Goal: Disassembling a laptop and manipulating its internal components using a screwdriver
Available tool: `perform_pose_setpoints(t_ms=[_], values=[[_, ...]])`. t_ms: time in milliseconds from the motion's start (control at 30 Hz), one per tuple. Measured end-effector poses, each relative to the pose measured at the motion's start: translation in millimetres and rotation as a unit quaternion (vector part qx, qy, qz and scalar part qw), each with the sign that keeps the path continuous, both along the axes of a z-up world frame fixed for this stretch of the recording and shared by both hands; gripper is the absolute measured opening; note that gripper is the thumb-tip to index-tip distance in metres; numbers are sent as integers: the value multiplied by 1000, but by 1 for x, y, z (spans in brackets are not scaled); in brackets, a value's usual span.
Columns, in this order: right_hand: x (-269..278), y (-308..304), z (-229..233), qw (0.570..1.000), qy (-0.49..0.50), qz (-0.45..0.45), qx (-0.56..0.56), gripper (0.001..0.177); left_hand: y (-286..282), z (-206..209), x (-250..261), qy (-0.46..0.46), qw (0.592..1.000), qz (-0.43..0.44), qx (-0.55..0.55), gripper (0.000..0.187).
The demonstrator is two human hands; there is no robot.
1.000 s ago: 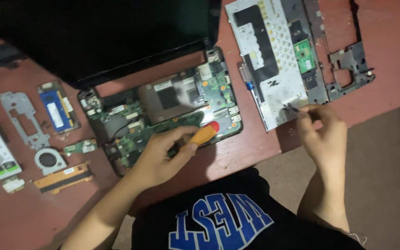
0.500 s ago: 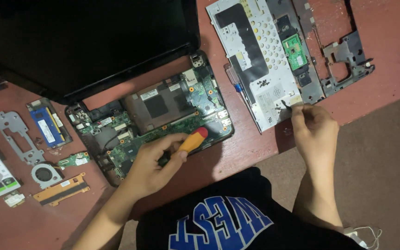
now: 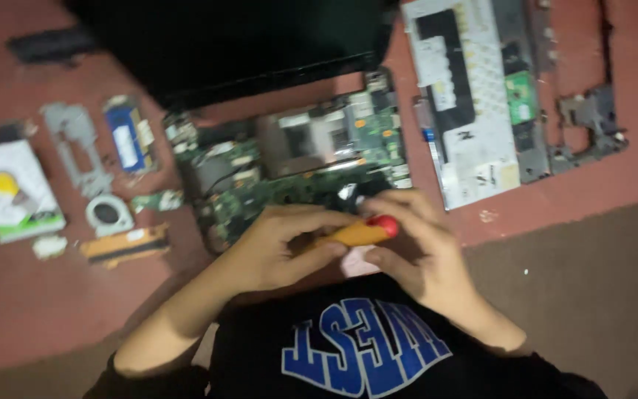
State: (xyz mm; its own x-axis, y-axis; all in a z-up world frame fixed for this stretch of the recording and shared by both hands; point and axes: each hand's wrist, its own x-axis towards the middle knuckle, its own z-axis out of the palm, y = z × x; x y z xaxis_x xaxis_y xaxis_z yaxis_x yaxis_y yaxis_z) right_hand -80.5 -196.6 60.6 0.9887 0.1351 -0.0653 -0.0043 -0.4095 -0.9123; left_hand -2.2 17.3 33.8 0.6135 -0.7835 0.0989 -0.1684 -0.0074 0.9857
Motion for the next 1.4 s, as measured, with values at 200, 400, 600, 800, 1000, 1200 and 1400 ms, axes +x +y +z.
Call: perform_pose_setpoints(t_ms=[200, 400, 600, 800, 1000, 1200, 1400], values=[[13, 37, 11, 976, -145, -43, 155, 27, 55, 16, -15, -129, 979, 154, 38, 32], [9, 50, -28, 946, -280, -7, 161, 21, 108, -10, -43, -243, 920, 253, 177, 27], [-7, 63, -26, 951, -255, 126, 118, 54, 100, -47, -62, -282, 887, 316, 184, 22], [-20, 57, -35, 975, -134, 174, 19, 42, 87, -50, -63, -298, 879, 325, 184, 14], [-18, 63, -38, 970, -178, 162, 14, 37, 88, -50, -62, -287, 883, 315, 196, 11], [-23, 56, -46, 981, -72, 154, 90, 37, 88, -55, -63, -289, 881, 300, 224, 15], [-21, 61, -33, 982, -82, 172, -16, 37, 86, -55, -62, -285, 880, 306, 223, 12]])
